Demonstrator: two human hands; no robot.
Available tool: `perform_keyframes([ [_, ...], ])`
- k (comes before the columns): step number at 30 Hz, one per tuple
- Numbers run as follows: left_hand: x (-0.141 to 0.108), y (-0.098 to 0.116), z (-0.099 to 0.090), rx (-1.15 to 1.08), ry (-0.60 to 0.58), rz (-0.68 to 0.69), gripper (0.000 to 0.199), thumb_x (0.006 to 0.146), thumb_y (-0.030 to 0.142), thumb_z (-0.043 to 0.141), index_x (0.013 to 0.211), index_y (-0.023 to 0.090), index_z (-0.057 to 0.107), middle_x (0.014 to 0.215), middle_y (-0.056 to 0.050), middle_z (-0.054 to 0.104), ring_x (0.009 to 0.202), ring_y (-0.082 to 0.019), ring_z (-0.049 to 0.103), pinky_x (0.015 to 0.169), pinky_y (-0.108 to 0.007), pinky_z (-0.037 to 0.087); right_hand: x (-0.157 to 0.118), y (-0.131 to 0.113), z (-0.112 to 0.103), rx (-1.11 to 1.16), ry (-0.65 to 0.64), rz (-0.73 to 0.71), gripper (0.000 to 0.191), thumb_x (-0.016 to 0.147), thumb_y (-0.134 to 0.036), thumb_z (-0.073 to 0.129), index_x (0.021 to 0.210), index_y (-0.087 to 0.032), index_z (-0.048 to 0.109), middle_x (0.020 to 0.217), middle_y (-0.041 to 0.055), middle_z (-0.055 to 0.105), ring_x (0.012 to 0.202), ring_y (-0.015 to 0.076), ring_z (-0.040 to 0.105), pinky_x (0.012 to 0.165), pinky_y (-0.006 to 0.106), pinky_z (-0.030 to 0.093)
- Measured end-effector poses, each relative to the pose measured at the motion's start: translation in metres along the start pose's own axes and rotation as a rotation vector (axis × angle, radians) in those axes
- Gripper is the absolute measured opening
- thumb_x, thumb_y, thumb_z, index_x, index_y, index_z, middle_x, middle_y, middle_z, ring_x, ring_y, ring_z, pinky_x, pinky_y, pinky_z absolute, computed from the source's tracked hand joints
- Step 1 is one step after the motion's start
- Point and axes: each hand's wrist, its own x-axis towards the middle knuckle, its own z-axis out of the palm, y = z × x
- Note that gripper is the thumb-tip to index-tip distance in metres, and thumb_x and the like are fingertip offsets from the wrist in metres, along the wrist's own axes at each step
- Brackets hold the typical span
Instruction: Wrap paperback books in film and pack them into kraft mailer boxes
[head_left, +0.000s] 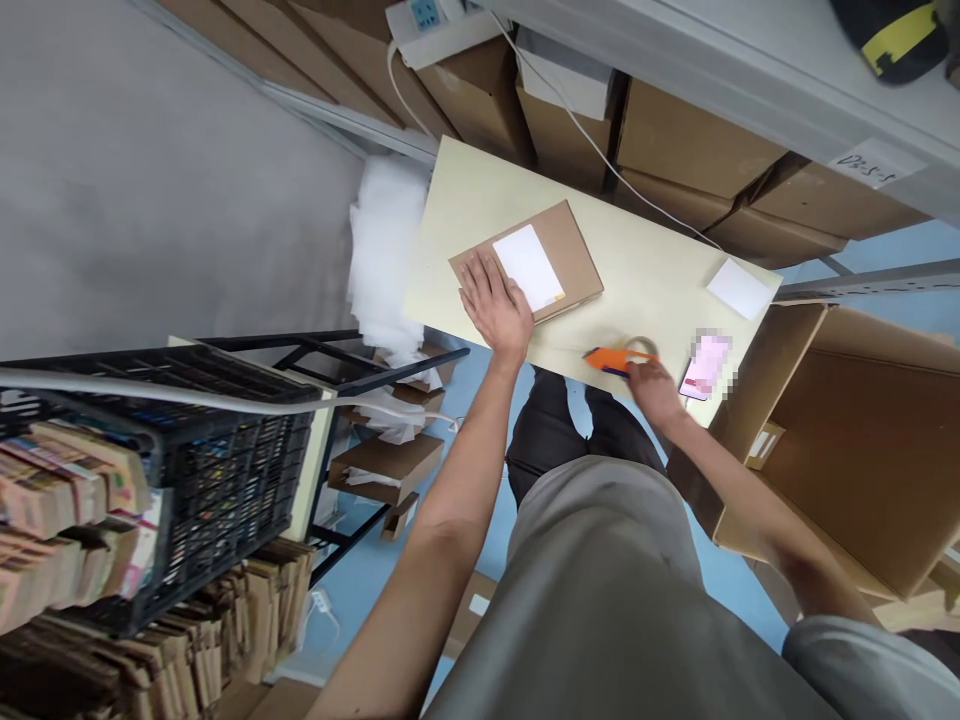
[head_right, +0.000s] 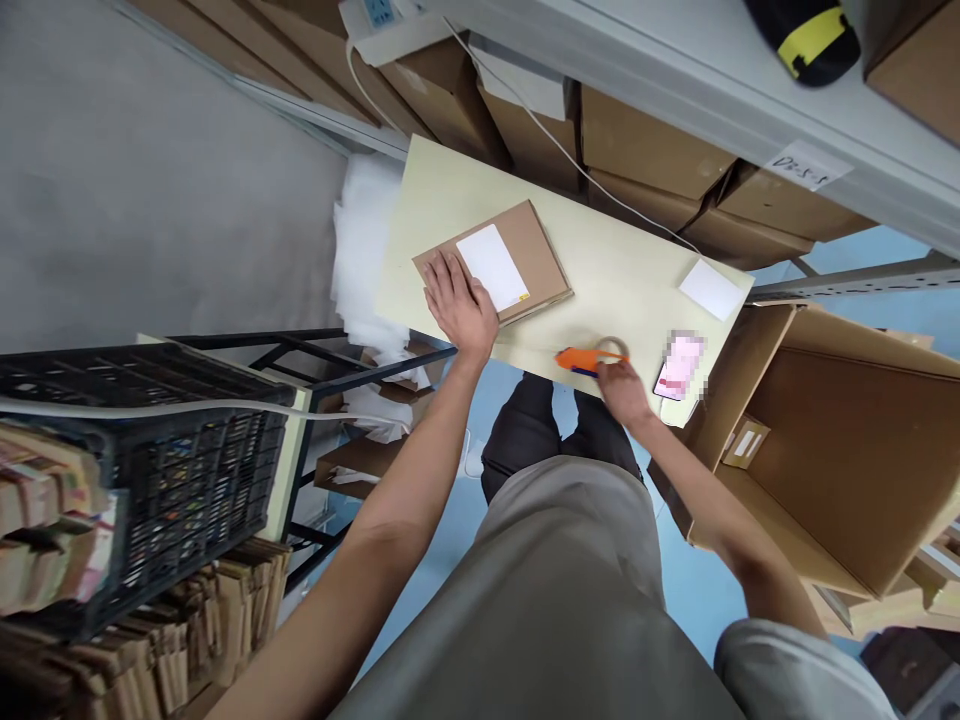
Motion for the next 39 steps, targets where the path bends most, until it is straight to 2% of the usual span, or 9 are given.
perform_keyframes([
  [2, 0.001, 0.003, -0.001, -0.010, -0.039, -0.011, 0.062, 0.110, 0.049, 0.061, 0.168, 0.026, 0.061, 0.187, -0.012, 0.041, 0.183, -0.031, 0.014, 0.149, -0.058, 0.004, -0.005, 0.042, -0.013, -0.084, 0.036, 0.058, 0.026, 0.113, -0.018, 0.051, 0.122, -0.010, 0.075, 0.101, 0.0231, 0.082, 0.100, 0.0365, 0.073, 0.101, 0.048, 0.053],
  [5, 0.003, 0.006, -0.005, -0.033, -0.122, -0.011, 0.065, 0.109, 0.048, 0.062, 0.169, 0.025, 0.058, 0.189, -0.012, 0.036, 0.183, -0.030, 0.008, 0.149, -0.058, 0.003, 0.026, 0.079, -0.039, -0.146, 0.079, 0.024, 0.032, 0.115, -0.022, 0.051, 0.131, -0.005, 0.072, 0.106, 0.0250, 0.083, 0.102, 0.0365, 0.074, 0.109, 0.050, 0.050],
  [10, 0.004, 0.009, -0.008, -0.019, -0.159, 0.020, 0.067, 0.105, 0.046, 0.067, 0.168, 0.024, 0.060, 0.188, -0.012, 0.039, 0.183, -0.032, 0.012, 0.149, -0.057, 0.001, 0.105, 0.090, -0.075, -0.174, 0.060, -0.078, 0.034, 0.114, -0.021, 0.054, 0.134, 0.001, 0.069, 0.117, 0.0271, 0.083, 0.112, 0.0347, 0.074, 0.117, 0.051, 0.043],
  [15, 0.012, 0.008, -0.014, 0.042, -0.244, 0.078, 0.070, 0.103, 0.039, 0.064, 0.170, 0.022, 0.056, 0.189, -0.011, 0.036, 0.183, -0.034, 0.009, 0.149, -0.061, 0.000, 0.112, 0.092, -0.084, -0.226, 0.036, -0.180, 0.037, 0.114, -0.013, 0.043, 0.136, 0.003, 0.069, 0.120, 0.0276, 0.084, 0.117, 0.0341, 0.074, 0.121, 0.051, 0.040],
  [18, 0.023, 0.012, -0.016, 0.207, -0.290, 0.141, 0.070, 0.102, 0.033, 0.061, 0.171, 0.020, 0.055, 0.188, -0.011, 0.039, 0.182, -0.037, 0.013, 0.149, -0.063, 0.001, 0.100, 0.077, -0.080, -0.254, 0.015, -0.242, 0.041, 0.110, -0.008, 0.043, 0.142, 0.002, 0.067, 0.122, 0.0256, 0.085, 0.117, 0.0350, 0.075, 0.120, 0.050, 0.042],
  [22, 0.024, 0.027, -0.006, 0.349, -0.301, 0.199, 0.063, 0.107, 0.031, 0.055, 0.169, 0.017, 0.056, 0.180, -0.019, 0.050, 0.174, -0.042, 0.034, 0.147, -0.065, 0.018, 0.088, 0.020, -0.061, -0.267, -0.055, -0.361, 0.046, 0.107, -0.004, 0.043, 0.146, -0.001, 0.068, 0.123, 0.0223, 0.085, 0.117, 0.0334, 0.076, 0.117, 0.046, 0.046],
  [25, 0.006, 0.039, 0.006, 0.347, -0.324, 0.224, 0.065, 0.112, 0.044, 0.052, 0.169, 0.014, 0.053, 0.176, -0.025, 0.050, 0.168, -0.046, 0.042, 0.141, -0.066, 0.031, 0.080, -0.037, -0.045, -0.221, -0.103, -0.396, 0.051, 0.110, -0.004, 0.038, 0.153, 0.002, 0.064, 0.120, 0.0222, 0.086, 0.114, 0.0321, 0.077, 0.118, 0.047, 0.047],
  [29, -0.026, 0.040, 0.016, 0.376, -0.328, 0.279, 0.083, 0.110, 0.067, 0.055, 0.174, 0.014, 0.046, 0.185, -0.025, 0.039, 0.172, -0.047, 0.035, 0.141, -0.067, 0.029, 0.069, -0.094, -0.032, -0.108, -0.141, -0.330, 0.048, 0.111, -0.005, 0.035, 0.141, -0.001, 0.072, 0.120, 0.0220, 0.086, 0.111, 0.0314, 0.079, 0.111, 0.044, 0.051],
  [39, -0.034, 0.026, 0.019, 0.392, -0.318, 0.321, 0.096, 0.101, 0.067, 0.070, 0.178, 0.016, 0.043, 0.188, -0.021, 0.036, 0.176, -0.046, 0.028, 0.143, -0.066, 0.028, 0.062, -0.110, -0.018, -0.036, -0.126, -0.238, 0.042, 0.112, -0.006, 0.032, 0.131, -0.005, 0.070, 0.120, 0.0253, 0.085, 0.113, 0.0333, 0.079, 0.110, 0.043, 0.050],
])
